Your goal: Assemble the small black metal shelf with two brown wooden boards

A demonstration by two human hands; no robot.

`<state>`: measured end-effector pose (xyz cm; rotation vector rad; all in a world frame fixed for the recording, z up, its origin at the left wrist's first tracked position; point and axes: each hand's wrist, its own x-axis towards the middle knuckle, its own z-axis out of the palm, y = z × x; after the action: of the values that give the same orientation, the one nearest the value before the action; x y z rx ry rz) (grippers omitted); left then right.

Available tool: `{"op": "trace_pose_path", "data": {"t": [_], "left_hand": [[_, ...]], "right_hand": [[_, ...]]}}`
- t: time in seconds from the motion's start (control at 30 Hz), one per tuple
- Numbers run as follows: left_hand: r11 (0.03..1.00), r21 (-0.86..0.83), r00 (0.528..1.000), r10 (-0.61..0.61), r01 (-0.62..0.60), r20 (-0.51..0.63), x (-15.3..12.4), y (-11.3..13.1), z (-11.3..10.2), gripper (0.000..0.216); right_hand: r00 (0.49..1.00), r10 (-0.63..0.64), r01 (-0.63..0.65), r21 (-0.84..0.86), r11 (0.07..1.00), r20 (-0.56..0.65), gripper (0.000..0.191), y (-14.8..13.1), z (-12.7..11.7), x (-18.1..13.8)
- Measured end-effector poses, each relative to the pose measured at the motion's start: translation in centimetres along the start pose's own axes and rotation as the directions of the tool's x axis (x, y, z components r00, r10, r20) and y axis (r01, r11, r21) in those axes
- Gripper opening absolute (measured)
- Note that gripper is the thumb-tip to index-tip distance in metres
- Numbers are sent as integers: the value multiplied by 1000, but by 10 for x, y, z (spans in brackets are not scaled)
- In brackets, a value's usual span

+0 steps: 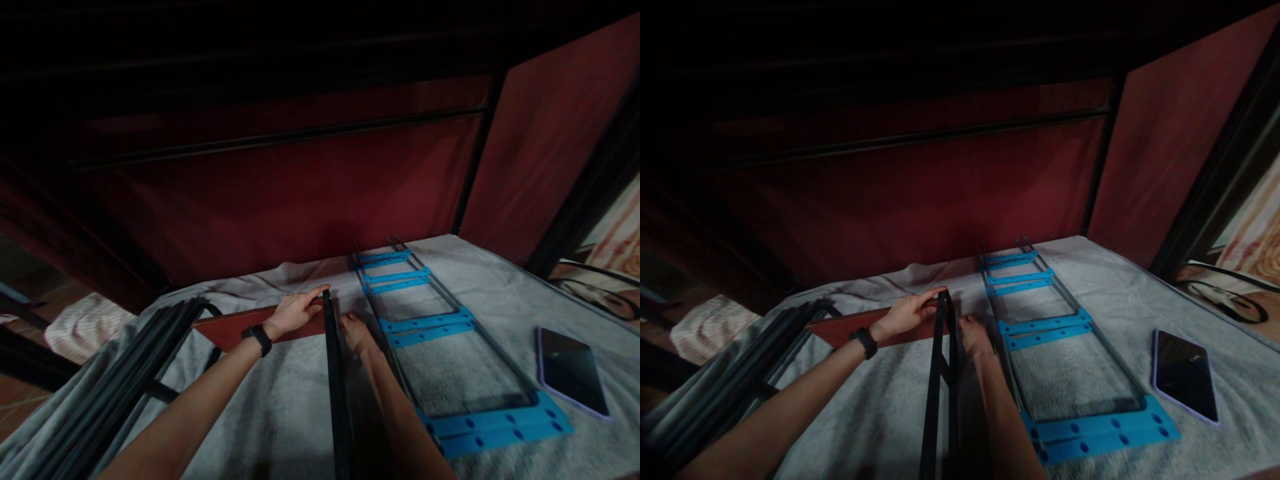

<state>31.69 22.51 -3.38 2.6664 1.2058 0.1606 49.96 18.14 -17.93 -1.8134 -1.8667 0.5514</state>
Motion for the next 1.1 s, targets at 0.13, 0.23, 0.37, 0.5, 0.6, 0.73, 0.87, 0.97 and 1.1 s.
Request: {"op": "trace_pose_path", "data": {"t": [0.13,0.23,0.37,0.5,0.6,0.73,0.87,0.97,1.1], "left_hand": [[982,-190,1000,12,-11,6,3,-6,-2,55],[957,-288,999,46,-40,16,5,-12,-3,55],[954,-301,998,24,-3,65,5,-17,-5,58],[913,-407,992,70,-22,102,7,-18,-4,60],[857,-514,985,113,-30,131,8,-19,-2,63],[827,-562,988,79,10,134,8,-23,3,64],[792,-609,989,59,35,134,7,-25,5,69],[757,-651,987,56,55,148,8,-25,6,70],[714,-697,986,54,70,155,10,-24,5,72]], "right_hand": [[1000,-3,3,-8,1000,19,25,-2,-1,1],[1000,-4,4,-14,1000,26,25,-6,1,1],[1000,15,-15,-23,1000,16,34,-11,4,-4],[999,49,-49,-27,998,-13,39,-15,6,-10],[998,52,-53,-29,998,-23,41,-16,6,-12],[999,30,-31,-32,999,-20,39,-16,5,-13],[999,31,-32,-47,998,-8,40,-18,5,-12],[999,31,-31,-63,998,7,40,-20,3,-11],[999,32,-30,-76,997,30,38,-21,-1,-9]]}}
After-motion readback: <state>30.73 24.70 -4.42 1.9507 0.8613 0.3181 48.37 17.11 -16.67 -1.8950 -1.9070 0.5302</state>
